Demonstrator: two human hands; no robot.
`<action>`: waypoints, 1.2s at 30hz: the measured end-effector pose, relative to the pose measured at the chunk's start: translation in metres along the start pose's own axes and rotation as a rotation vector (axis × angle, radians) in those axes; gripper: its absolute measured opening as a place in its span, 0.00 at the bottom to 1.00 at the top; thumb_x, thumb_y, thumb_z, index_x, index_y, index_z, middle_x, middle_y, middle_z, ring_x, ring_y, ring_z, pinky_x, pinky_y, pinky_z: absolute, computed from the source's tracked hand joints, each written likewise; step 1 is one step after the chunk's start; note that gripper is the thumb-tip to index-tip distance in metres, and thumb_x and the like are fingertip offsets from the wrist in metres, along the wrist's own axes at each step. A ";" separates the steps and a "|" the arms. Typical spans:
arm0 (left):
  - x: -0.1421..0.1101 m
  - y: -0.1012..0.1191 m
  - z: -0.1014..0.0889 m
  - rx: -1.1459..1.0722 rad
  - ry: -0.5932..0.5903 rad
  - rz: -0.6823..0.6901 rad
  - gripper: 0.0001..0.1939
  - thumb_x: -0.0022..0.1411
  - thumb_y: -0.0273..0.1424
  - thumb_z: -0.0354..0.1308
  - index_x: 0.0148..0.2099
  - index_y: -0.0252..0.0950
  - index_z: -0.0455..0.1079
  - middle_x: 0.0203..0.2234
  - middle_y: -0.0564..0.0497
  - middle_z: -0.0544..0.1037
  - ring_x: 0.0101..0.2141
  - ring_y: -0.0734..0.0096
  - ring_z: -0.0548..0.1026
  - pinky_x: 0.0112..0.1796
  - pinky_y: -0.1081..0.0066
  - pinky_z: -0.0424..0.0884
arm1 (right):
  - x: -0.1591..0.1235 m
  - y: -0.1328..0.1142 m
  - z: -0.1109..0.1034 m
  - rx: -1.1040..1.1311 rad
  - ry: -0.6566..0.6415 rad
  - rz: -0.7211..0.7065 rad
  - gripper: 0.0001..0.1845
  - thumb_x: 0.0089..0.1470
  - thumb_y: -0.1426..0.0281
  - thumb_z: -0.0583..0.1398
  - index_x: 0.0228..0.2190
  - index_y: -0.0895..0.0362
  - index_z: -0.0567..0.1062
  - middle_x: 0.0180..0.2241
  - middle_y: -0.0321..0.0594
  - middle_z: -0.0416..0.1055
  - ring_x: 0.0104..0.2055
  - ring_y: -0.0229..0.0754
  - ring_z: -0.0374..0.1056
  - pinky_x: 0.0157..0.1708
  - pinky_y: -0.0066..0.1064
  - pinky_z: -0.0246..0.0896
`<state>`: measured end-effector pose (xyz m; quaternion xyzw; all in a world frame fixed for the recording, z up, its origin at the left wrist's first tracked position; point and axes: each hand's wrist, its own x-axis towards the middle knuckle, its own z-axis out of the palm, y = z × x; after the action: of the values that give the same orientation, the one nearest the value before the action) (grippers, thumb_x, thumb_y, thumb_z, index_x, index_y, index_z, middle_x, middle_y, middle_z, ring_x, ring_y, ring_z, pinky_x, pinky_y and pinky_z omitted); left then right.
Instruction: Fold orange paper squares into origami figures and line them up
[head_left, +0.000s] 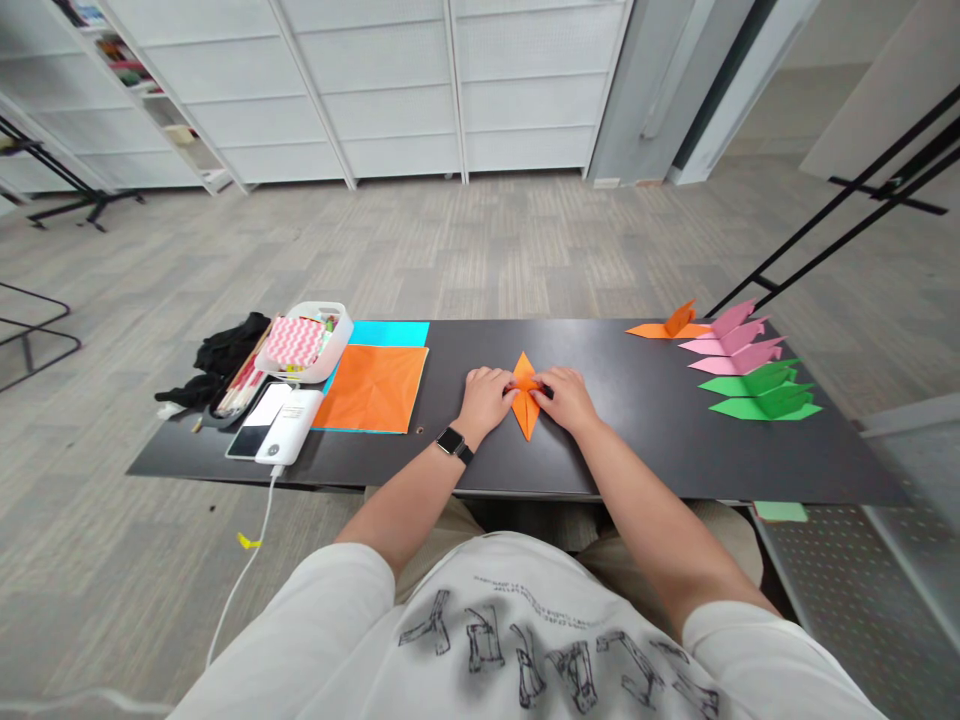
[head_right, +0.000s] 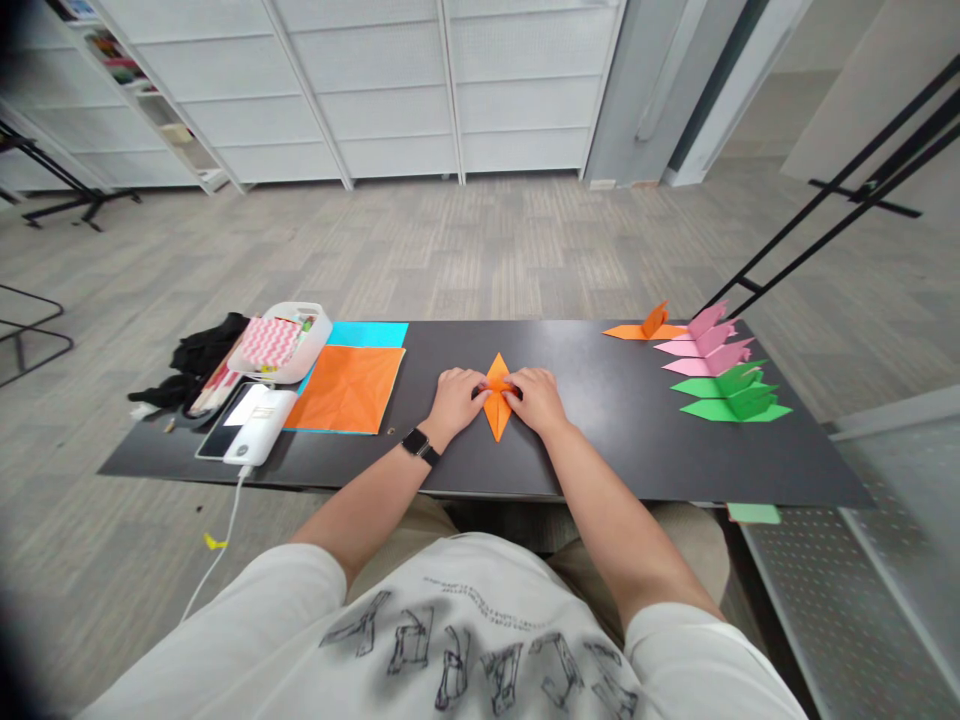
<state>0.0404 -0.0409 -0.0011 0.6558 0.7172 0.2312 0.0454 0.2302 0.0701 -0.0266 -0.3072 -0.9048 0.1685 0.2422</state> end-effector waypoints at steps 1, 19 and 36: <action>0.000 0.000 0.000 0.015 -0.005 0.013 0.03 0.72 0.34 0.65 0.47 0.43 0.77 0.43 0.51 0.83 0.48 0.57 0.74 0.55 0.55 0.63 | 0.000 0.000 0.000 -0.015 -0.008 0.000 0.09 0.61 0.71 0.65 0.43 0.50 0.81 0.40 0.41 0.80 0.47 0.52 0.73 0.54 0.46 0.58; -0.006 -0.004 -0.010 0.184 -0.048 0.226 0.12 0.78 0.31 0.53 0.47 0.43 0.79 0.41 0.47 0.82 0.46 0.57 0.74 0.53 0.54 0.63 | -0.002 -0.005 -0.009 -0.105 -0.086 -0.065 0.12 0.62 0.74 0.62 0.43 0.50 0.84 0.42 0.41 0.80 0.48 0.50 0.71 0.56 0.44 0.54; -0.024 0.000 -0.010 0.088 -0.083 0.370 0.16 0.73 0.26 0.55 0.56 0.42 0.81 0.53 0.45 0.82 0.55 0.59 0.77 0.70 0.51 0.62 | -0.029 -0.018 -0.013 -0.227 -0.124 -0.108 0.25 0.65 0.77 0.58 0.55 0.45 0.84 0.52 0.44 0.80 0.55 0.56 0.68 0.60 0.50 0.54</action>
<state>0.0398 -0.0672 0.0023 0.7867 0.5915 0.1767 0.0031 0.2486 0.0399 -0.0169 -0.2725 -0.9464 0.0707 0.1584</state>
